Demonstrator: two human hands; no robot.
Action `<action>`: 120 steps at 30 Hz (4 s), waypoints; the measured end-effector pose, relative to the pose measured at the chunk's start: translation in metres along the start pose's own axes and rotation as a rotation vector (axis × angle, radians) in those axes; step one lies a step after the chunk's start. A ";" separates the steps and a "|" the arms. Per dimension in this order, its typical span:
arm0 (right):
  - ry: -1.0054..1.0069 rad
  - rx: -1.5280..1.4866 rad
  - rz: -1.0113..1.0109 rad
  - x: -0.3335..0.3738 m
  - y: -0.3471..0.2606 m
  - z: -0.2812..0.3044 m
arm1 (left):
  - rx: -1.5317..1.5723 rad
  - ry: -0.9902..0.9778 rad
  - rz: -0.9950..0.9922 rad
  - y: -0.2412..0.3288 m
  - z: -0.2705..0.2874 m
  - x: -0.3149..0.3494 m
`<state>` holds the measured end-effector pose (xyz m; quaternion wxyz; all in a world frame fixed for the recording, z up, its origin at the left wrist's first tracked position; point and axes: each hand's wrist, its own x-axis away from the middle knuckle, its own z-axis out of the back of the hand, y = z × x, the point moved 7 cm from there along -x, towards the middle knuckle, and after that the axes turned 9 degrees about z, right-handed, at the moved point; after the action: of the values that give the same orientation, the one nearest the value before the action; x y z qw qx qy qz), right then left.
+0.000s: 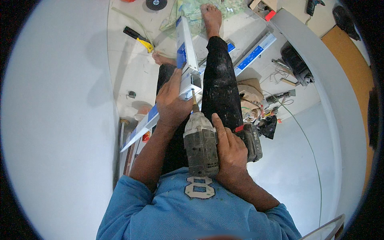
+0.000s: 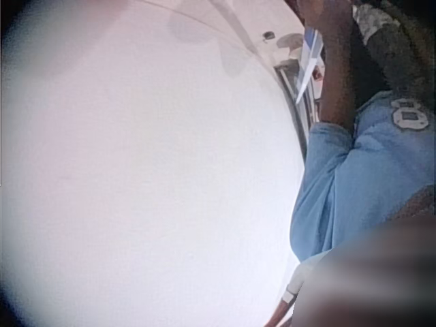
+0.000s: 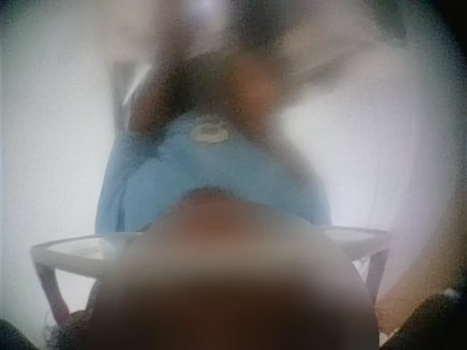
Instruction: The person assembles a metal frame by connecting long aluminum profiles with corner brackets. They use a cordless drill to drive screws into the joints, securing the pieces together on the floor.
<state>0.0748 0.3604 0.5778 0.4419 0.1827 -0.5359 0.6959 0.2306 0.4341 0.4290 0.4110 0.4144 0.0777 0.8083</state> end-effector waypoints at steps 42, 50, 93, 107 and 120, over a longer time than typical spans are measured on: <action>0.208 -0.508 -0.258 -0.165 0.118 0.003 | 0.190 0.163 0.064 -0.008 0.019 -0.006; 0.316 -0.786 -0.185 -0.237 0.145 -0.090 | 0.165 0.180 0.069 -0.006 0.024 -0.002; -0.165 -0.106 -0.027 0.005 0.022 0.008 | 0.043 0.183 0.049 -0.014 0.017 -0.003; -0.175 -0.076 0.034 -0.017 0.005 0.007 | 0.048 0.197 0.075 -0.013 0.019 -0.002; -0.215 0.015 0.006 -0.028 -0.011 0.009 | 0.045 0.150 0.101 -0.016 0.017 -0.002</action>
<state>0.0969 0.3411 0.5671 0.3784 0.2581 -0.5756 0.6774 0.2533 0.4391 0.4309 0.3536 0.3652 0.1053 0.8547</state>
